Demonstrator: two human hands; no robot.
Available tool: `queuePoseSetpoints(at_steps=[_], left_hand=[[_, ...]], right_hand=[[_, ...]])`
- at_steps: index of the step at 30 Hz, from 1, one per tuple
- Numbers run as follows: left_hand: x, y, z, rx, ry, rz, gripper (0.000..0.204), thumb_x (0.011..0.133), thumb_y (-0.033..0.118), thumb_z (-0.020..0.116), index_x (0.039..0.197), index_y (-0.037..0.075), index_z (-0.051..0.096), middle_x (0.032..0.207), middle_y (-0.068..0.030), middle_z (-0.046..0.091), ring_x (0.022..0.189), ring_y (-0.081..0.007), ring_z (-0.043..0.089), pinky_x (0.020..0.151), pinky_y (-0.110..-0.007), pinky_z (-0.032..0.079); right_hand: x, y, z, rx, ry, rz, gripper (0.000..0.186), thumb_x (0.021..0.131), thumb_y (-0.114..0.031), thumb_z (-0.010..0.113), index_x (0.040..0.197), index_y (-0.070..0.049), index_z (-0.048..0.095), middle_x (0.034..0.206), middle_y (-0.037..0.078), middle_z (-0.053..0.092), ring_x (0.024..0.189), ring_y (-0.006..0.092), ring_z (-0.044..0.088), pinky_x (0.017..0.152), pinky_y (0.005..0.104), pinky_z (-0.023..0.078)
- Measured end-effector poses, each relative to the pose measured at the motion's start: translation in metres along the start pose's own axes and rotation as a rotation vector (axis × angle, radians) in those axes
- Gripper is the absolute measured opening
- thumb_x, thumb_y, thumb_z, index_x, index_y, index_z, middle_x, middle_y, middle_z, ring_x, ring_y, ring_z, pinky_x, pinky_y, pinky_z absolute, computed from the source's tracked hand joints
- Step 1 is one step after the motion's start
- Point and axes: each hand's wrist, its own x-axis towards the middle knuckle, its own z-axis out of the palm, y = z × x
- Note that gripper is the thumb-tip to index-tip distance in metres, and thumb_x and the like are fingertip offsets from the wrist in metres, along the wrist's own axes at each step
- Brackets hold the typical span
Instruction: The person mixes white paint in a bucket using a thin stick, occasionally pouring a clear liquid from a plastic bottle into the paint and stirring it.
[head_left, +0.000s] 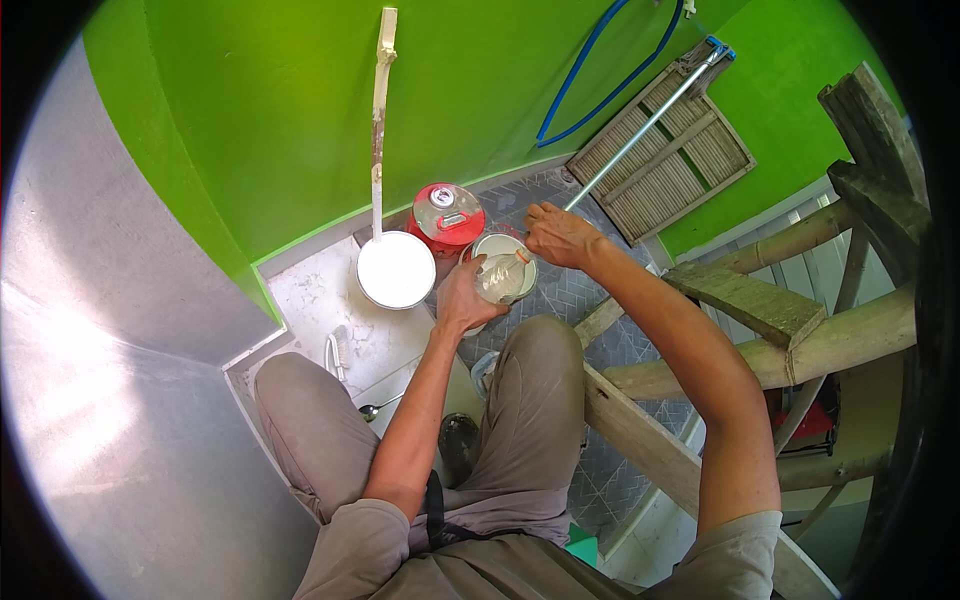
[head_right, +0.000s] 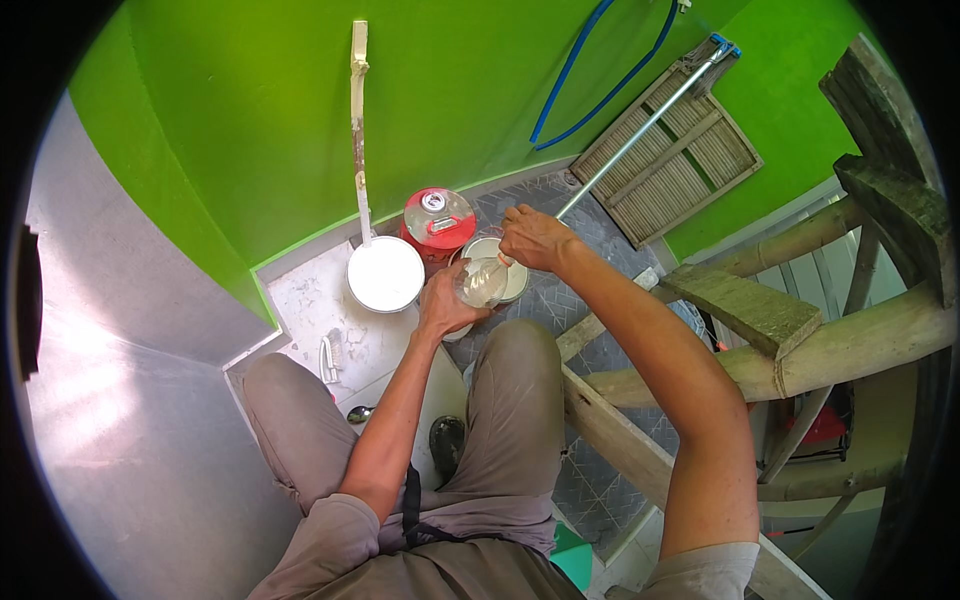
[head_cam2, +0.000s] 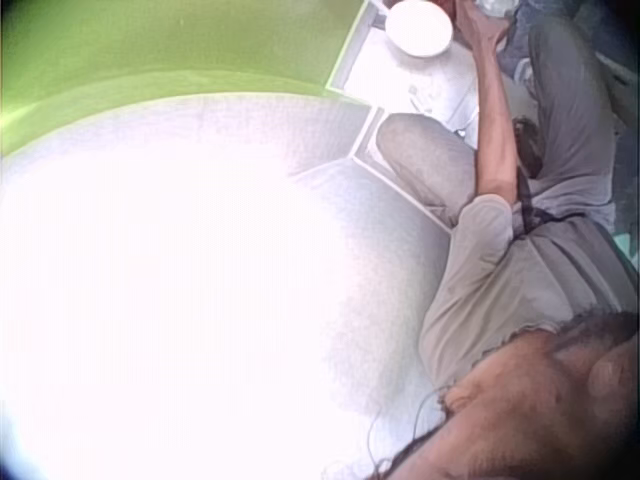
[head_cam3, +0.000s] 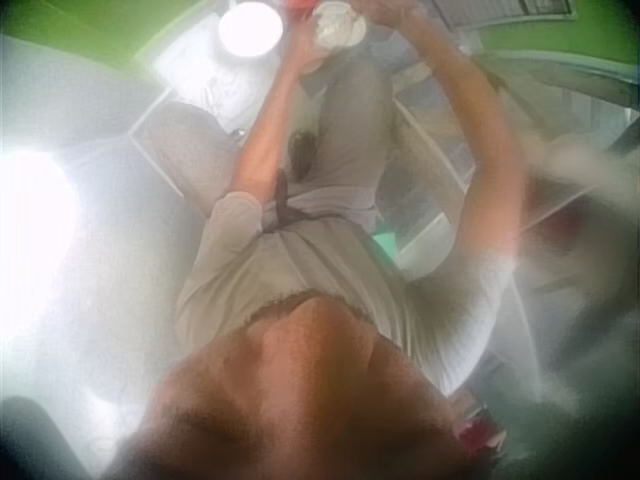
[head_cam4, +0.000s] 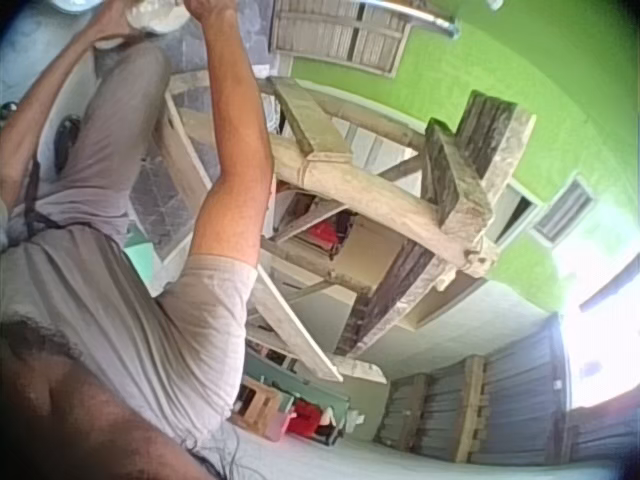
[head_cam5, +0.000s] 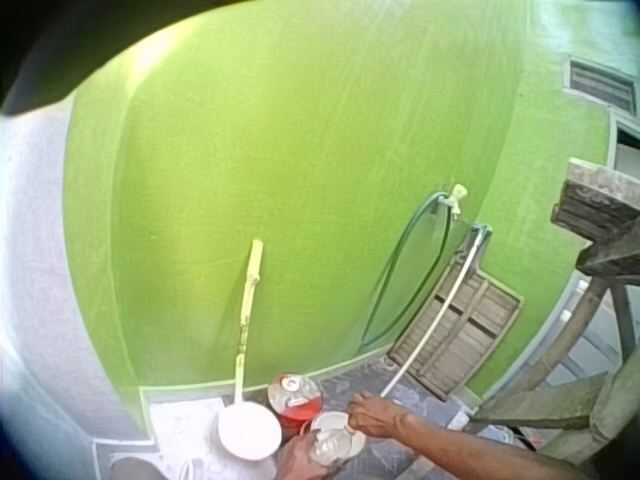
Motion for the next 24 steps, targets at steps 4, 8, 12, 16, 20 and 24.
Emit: queuePoseSetpoints(at_steps=[4, 8, 12, 16, 20, 24], left_hand=[[0.000, -0.002, 0.001, -0.001, 0.010, 0.000, 0.099, 0.052, 0.033, 0.096, 0.139, -0.002, 0.064, 0.132, -0.0247, 0.070, 0.122, -0.0379, 0.068, 0.106, -0.044, 0.054], [-0.002, -0.008, 0.003, 0.010, 0.011, -0.003, 0.099, 0.052, 0.034, 0.096, 0.140, 0.000, 0.064, 0.129, -0.0245, 0.070, 0.120, -0.0388, 0.068, 0.105, -0.045, 0.055], [-0.003, -0.018, -0.001, 0.032, 0.034, -0.006, 0.099, 0.052, 0.034, 0.096, 0.140, 0.002, 0.064, 0.126, -0.0244, 0.071, 0.118, -0.0393, 0.068, 0.103, -0.046, 0.055], [-0.001, -0.019, -0.002, 0.023, 0.014, -0.006, 0.100, 0.051, 0.032, 0.098, 0.140, 0.000, 0.064, 0.129, -0.0211, 0.073, 0.118, -0.0356, 0.071, 0.104, -0.045, 0.055], [-0.002, -0.005, -0.008, -0.035, -0.055, -0.026, 0.099, 0.052, 0.031, 0.099, 0.140, 0.002, 0.065, 0.130, -0.0184, 0.073, 0.120, -0.0351, 0.071, 0.105, -0.044, 0.055], [-0.005, -0.023, -0.006, -0.016, 0.075, 0.035, 0.094, 0.052, 0.030, 0.097, 0.136, 0.003, 0.066, 0.126, -0.0216, 0.074, 0.117, -0.0381, 0.070, 0.100, -0.045, 0.056]], right_hand=[[0.001, -0.001, 0.004, 0.023, -0.004, 0.015, 0.022, 0.088, -0.018, 0.061, 0.073, -0.009, 0.075, 0.094, 0.010, 0.070, 0.108, 0.0274, 0.061, 0.096, 0.0377, 0.048], [0.001, -0.003, 0.015, 0.051, 0.057, 0.026, 0.022, 0.088, -0.017, 0.061, 0.073, -0.008, 0.075, 0.094, 0.010, 0.070, 0.108, 0.0275, 0.061, 0.097, 0.0376, 0.048], [0.010, -0.001, 0.020, 0.078, 0.038, 0.040, 0.023, 0.090, -0.017, 0.060, 0.077, -0.007, 0.077, 0.097, 0.011, 0.072, 0.109, 0.0284, 0.063, 0.097, 0.0386, 0.050], [0.008, 0.009, 0.049, 0.201, 0.146, 0.094, 0.023, 0.090, -0.014, 0.058, 0.082, -0.005, 0.077, 0.100, 0.014, 0.074, 0.112, 0.0333, 0.066, 0.098, 0.0420, 0.053], [-0.001, 0.020, 0.079, 0.389, 0.222, 0.215, 0.019, 0.087, -0.012, 0.060, 0.083, -0.004, 0.076, 0.104, 0.017, 0.074, 0.112, 0.0367, 0.067, 0.099, 0.0443, 0.053], [0.002, 0.024, 0.073, 0.430, 0.219, 0.195, 0.014, 0.082, -0.008, 0.063, 0.086, -0.003, 0.075, 0.106, 0.020, 0.074, 0.111, 0.0386, 0.067, 0.098, 0.0458, 0.055]])
